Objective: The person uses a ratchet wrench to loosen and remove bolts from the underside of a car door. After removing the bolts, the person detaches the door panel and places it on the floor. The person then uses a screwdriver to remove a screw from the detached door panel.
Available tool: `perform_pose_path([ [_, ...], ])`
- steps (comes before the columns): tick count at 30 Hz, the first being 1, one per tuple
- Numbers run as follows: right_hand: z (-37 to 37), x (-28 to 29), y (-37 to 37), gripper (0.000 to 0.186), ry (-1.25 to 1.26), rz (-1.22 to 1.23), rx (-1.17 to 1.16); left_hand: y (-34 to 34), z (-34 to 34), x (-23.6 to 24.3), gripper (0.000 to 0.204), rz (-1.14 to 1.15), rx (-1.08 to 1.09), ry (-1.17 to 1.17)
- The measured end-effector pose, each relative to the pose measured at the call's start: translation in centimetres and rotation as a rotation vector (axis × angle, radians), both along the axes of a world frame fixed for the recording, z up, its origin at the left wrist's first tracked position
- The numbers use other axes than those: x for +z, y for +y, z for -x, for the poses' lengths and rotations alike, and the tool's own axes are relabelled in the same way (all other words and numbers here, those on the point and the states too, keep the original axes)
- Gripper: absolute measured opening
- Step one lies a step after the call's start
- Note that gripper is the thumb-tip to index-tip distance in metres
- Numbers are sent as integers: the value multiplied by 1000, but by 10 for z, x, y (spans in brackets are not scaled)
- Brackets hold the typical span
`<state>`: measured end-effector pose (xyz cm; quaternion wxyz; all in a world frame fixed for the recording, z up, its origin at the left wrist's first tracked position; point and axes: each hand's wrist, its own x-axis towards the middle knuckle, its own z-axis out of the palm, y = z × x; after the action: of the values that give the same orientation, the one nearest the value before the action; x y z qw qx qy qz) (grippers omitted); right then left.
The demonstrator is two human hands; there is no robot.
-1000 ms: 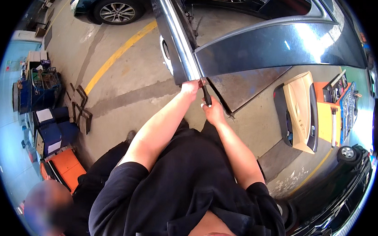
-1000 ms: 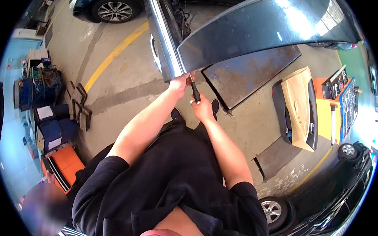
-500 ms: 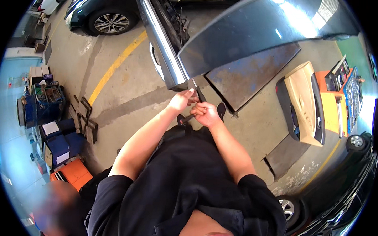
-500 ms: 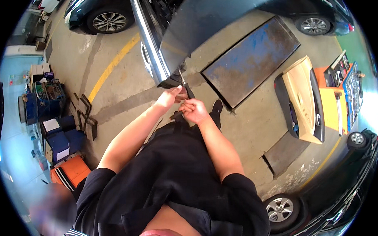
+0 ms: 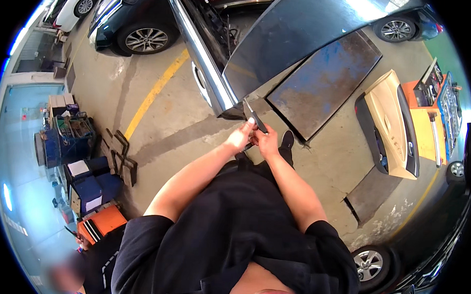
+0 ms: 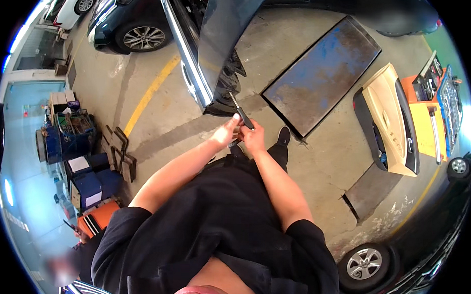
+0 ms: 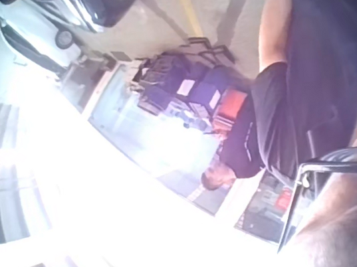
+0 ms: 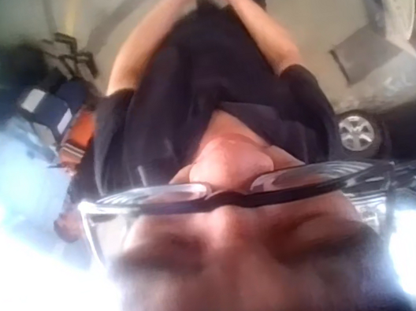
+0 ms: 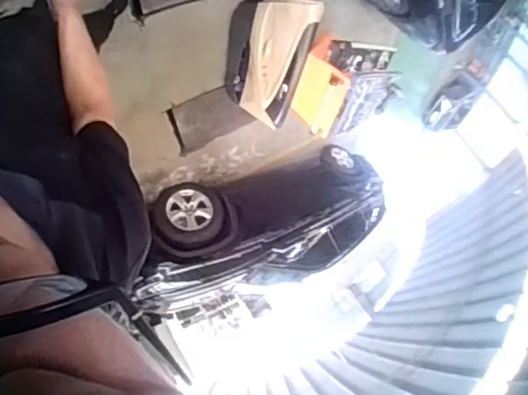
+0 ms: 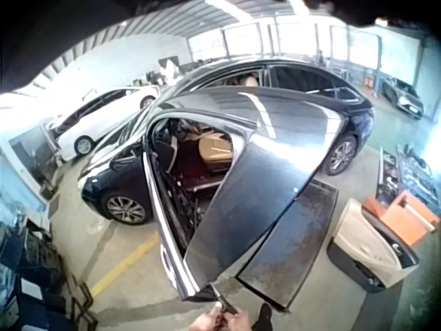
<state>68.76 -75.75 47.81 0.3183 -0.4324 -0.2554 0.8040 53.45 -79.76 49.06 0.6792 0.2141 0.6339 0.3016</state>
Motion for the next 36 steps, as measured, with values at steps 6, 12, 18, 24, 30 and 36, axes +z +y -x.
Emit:
perform_pose_path([
  [6, -15, 30, 19, 20, 21, -3, 242, -8, -13, 48, 87, -168, -488, 481],
  [12, -34, 8, 47, 28, 263, 426, 434, -2, -37, 133, 47, -52, -781, 826],
  [18, -2, 7, 51, 42, 594, 482, 420, 11, -52, 132, 29, 78, -1127, 1213],
  [24, 0, 25, 62, 42, 373, 447, 416, 17, -43, 112, 26, 123, -851, 960],
  [30, 14, 35, 46, 47, -309, -40, 391, -25, -23, 21, 35, -208, -670, 832],
  [36, 3, 68, 35, 71, -1066, -979, 510, 22, -4, 18, 42, -91, -18, 163],
])
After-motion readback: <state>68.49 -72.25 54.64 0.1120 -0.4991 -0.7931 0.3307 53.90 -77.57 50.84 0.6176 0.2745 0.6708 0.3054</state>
